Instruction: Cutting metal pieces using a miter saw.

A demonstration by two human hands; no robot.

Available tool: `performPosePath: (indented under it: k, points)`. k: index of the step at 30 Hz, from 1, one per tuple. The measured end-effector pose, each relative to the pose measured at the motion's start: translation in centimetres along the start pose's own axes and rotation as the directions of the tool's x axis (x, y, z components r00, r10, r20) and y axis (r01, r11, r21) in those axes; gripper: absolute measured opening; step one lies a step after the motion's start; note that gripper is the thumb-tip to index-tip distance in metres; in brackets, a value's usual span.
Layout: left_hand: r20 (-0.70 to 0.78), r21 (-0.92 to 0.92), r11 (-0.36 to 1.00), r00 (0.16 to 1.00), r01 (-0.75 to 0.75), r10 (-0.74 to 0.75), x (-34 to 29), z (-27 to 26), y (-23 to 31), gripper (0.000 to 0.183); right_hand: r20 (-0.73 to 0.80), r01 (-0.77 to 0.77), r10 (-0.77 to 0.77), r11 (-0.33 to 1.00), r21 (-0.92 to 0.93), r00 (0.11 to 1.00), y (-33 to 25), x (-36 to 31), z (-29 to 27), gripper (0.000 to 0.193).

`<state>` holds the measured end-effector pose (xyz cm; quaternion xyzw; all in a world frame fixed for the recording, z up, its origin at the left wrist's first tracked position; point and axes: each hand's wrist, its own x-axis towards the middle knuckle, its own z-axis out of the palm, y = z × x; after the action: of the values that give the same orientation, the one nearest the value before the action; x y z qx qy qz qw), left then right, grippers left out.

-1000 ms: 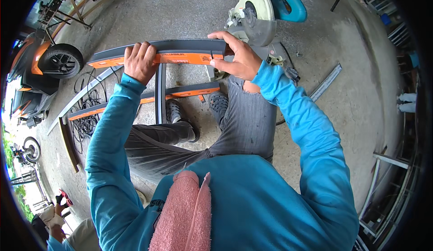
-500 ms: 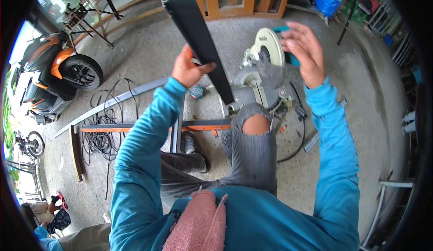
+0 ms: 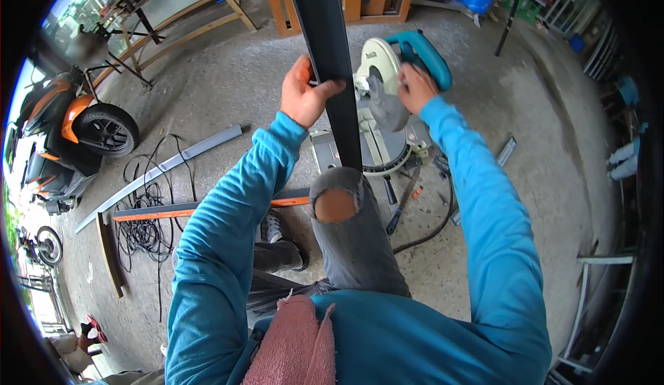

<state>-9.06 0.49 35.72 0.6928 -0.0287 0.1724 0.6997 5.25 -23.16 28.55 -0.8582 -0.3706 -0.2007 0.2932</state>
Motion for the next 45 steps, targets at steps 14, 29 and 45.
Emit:
performPosePath:
  k: [14,29,45]
  points:
    - [-0.029,-0.280,0.895,0.929,0.347,-0.369,-0.2,15.5,-12.1,0.027,0.439,-0.220,0.066,0.925,0.309,0.896,16.7,14.5,7.6,0.032]
    - [0.022,-0.012,0.999,0.999,0.049,-0.049,9.9,15.8,-13.2,0.019,0.234,0.104,-0.129,0.988,0.114,0.964,15.1,5.1,-5.2,0.059]
    - [0.198,-0.327,0.778,0.844,0.536,-0.498,15.2,13.1,-9.8,0.024,0.280,-0.454,0.429,0.891,0.026,0.858,5.1,6.3,-10.5,0.076]
